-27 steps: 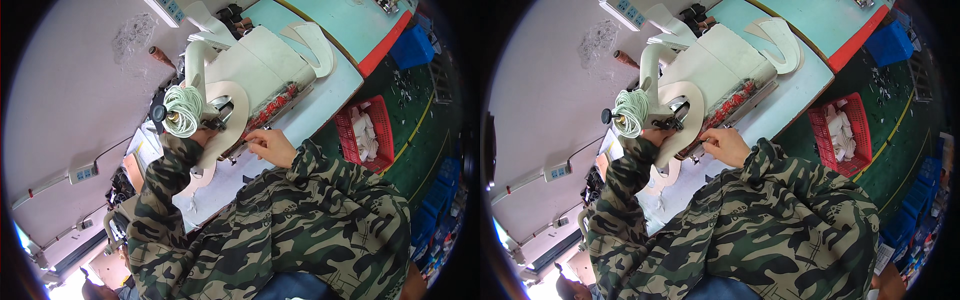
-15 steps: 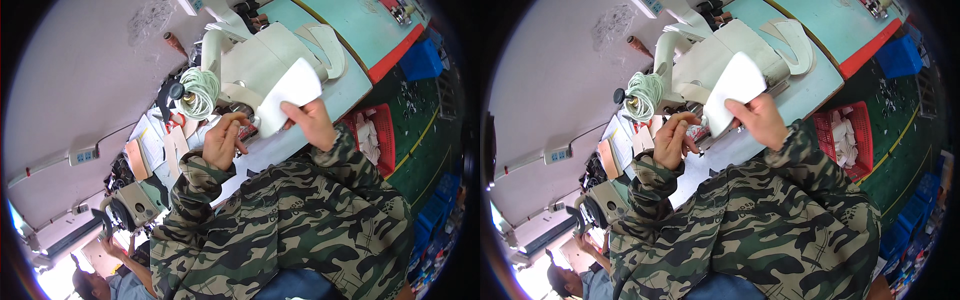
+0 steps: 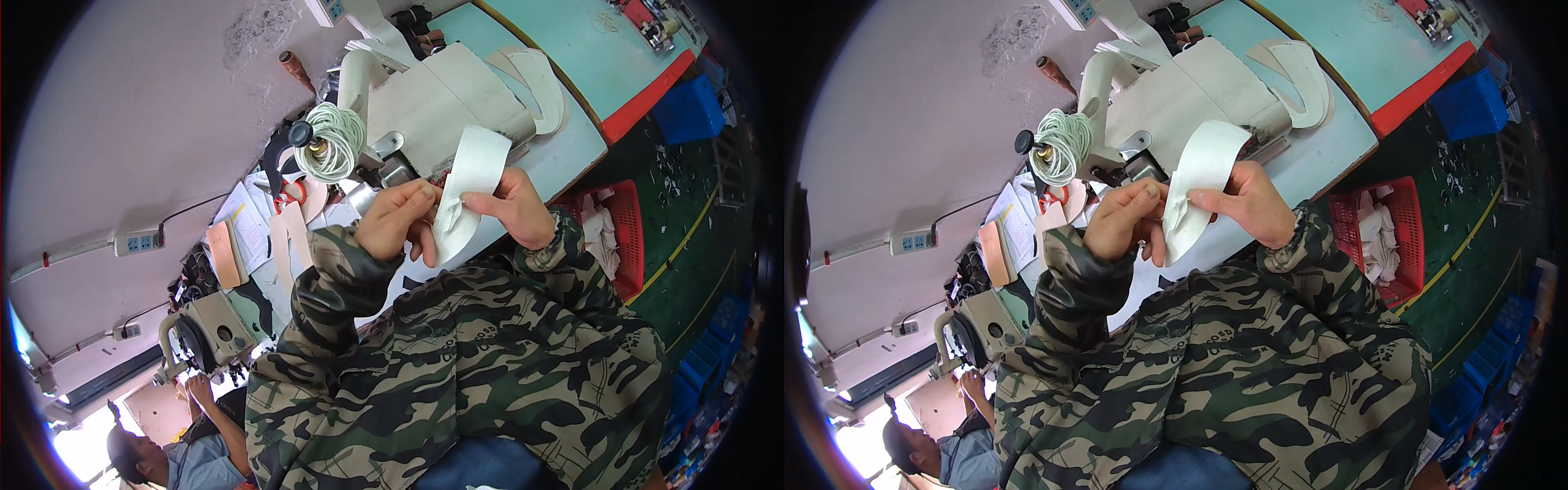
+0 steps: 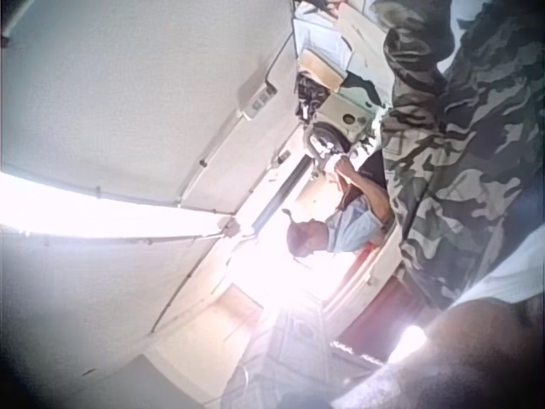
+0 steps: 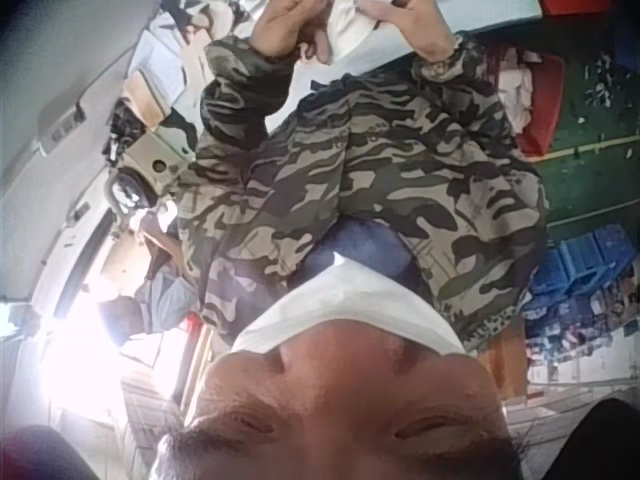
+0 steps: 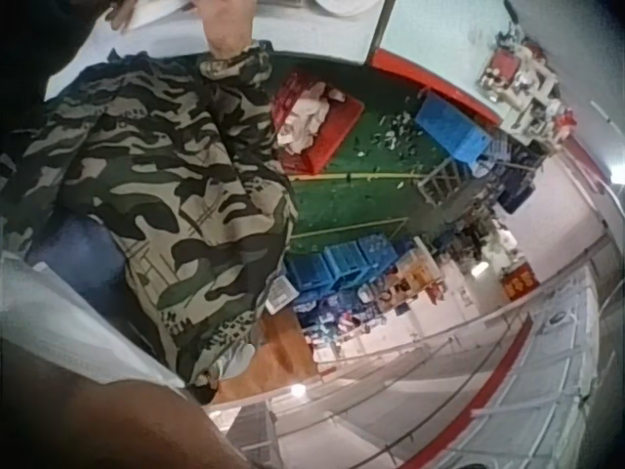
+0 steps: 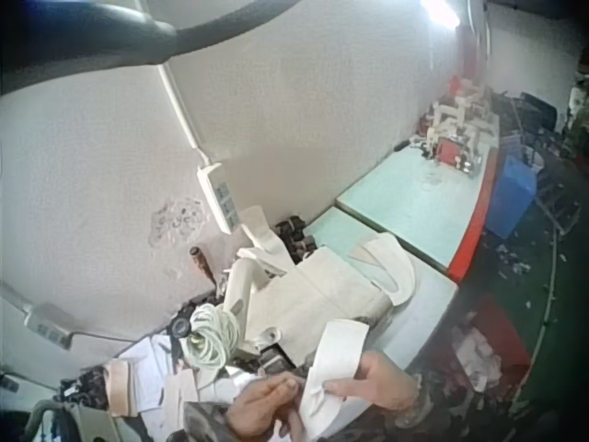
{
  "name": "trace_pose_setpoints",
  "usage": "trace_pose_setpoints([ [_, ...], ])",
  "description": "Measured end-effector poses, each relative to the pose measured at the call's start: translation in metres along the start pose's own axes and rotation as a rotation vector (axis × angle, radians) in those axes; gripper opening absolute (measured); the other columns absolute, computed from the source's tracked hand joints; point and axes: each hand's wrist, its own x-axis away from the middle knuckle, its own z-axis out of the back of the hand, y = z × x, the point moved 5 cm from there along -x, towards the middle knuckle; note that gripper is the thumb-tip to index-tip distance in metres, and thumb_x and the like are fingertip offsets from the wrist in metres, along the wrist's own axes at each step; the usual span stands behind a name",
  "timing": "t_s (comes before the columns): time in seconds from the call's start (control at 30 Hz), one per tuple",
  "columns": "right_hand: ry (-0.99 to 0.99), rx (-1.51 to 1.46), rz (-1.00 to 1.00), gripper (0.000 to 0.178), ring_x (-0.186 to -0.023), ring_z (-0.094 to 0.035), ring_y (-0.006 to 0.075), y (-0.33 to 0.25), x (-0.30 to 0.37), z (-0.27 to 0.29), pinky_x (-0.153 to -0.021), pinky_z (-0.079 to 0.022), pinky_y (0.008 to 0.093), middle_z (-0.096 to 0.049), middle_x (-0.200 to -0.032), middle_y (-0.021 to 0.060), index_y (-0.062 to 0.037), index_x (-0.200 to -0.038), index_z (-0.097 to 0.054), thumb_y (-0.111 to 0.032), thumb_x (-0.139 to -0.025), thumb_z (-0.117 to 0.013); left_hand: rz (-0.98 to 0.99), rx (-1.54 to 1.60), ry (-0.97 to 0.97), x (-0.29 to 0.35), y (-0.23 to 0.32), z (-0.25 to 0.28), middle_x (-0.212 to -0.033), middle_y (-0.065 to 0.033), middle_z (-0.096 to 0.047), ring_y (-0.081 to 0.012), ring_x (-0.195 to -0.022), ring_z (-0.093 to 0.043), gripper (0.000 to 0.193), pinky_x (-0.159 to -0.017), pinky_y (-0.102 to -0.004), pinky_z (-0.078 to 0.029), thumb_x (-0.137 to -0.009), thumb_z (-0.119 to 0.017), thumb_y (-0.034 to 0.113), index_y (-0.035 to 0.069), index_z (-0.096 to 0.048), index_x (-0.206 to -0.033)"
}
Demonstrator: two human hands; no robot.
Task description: The person feeds curved shoe components through a skiving machine, then fits, folds, and stacks the pieces together by hand.
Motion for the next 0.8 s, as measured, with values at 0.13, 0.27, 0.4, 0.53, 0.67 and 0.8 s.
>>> trace_pose_setpoints([
  [0.13, -0.007, -0.035, 0.003, 0.022, -0.077, -0.058, 0.0105, 0.001, -0.003, -0.002, -0.068, -0.048, 0.0250, -0.063, -0.089, 0.0047, 0.0010, -0.100, -0.061, -0.011, -0.082, -0.063, 0.102, 0.129, -0.135, -0.005, -0.008, 0.005, -0.069, -0.0072, -0.056, -0.0177, -0.042, -0.057, 0.030, -0.034, -0.0213, -0.036, -0.095, -0.041, 0.029, 0.001, -0.052, -0.097],
  [0.27, 0.006, -0.040, -0.035, 0.022, -0.077, -0.058, 0.0097, 0.002, -0.002, -0.003, -0.068, -0.047, 0.0245, -0.063, -0.088, 0.0050, 0.0016, -0.100, -0.060, -0.010, -0.082, -0.062, 0.017, 0.020, -0.123, -0.010, -0.010, 0.003, -0.069, -0.0063, -0.056, -0.0128, -0.039, -0.054, 0.025, -0.032, -0.0206, -0.034, -0.094, -0.045, 0.022, -0.001, -0.053, -0.091],
  [0.4, -0.155, 0.140, -0.089, 0.021, -0.075, -0.056, 0.0079, 0.005, 0.009, -0.015, -0.067, -0.047, 0.0237, -0.062, -0.086, 0.0036, 0.0018, -0.099, -0.060, -0.011, -0.083, -0.061, -0.167, -0.099, 0.170, -0.017, -0.007, 0.007, -0.069, -0.0041, -0.054, -0.0080, -0.034, -0.046, 0.021, -0.031, -0.0200, -0.032, -0.093, -0.046, 0.020, 0.000, -0.053, -0.087],
  [0.53, -0.026, 0.155, -0.081, 0.021, -0.071, -0.053, 0.0060, 0.011, 0.007, 0.009, -0.064, -0.045, 0.0222, -0.060, -0.083, 0.0005, 0.0018, -0.100, -0.059, -0.013, -0.086, -0.057, 0.095, -0.394, -0.058, -0.008, -0.013, 0.009, -0.073, -0.0046, -0.055, -0.0079, -0.038, -0.048, 0.020, -0.035, -0.0198, -0.038, -0.091, -0.046, 0.015, -0.002, -0.055, -0.096],
  [0.67, 0.039, 0.143, -0.035, 0.022, -0.073, -0.053, 0.0053, 0.003, 0.006, 0.018, -0.063, -0.044, 0.0213, -0.060, -0.084, 0.0008, 0.0014, -0.100, -0.059, -0.016, -0.087, -0.055, 0.163, -0.476, -0.172, -0.002, -0.026, 0.017, -0.068, -0.0040, -0.055, -0.0083, -0.042, -0.050, 0.018, -0.039, -0.0205, -0.041, -0.087, -0.052, 0.011, -0.002, -0.058, -0.099],
  [0.8, 0.005, 0.162, -0.088, 0.023, -0.074, -0.054, 0.0069, 0.003, 0.010, 0.017, -0.065, -0.045, 0.0221, -0.061, -0.084, 0.0022, 0.0018, -0.100, -0.059, -0.014, -0.083, -0.061, 0.142, -0.487, -0.049, -0.008, -0.025, 0.012, -0.066, -0.0050, -0.057, -0.0082, -0.041, -0.050, 0.016, -0.037, -0.0204, -0.039, -0.087, -0.053, 0.011, -0.002, -0.060, -0.095],
])
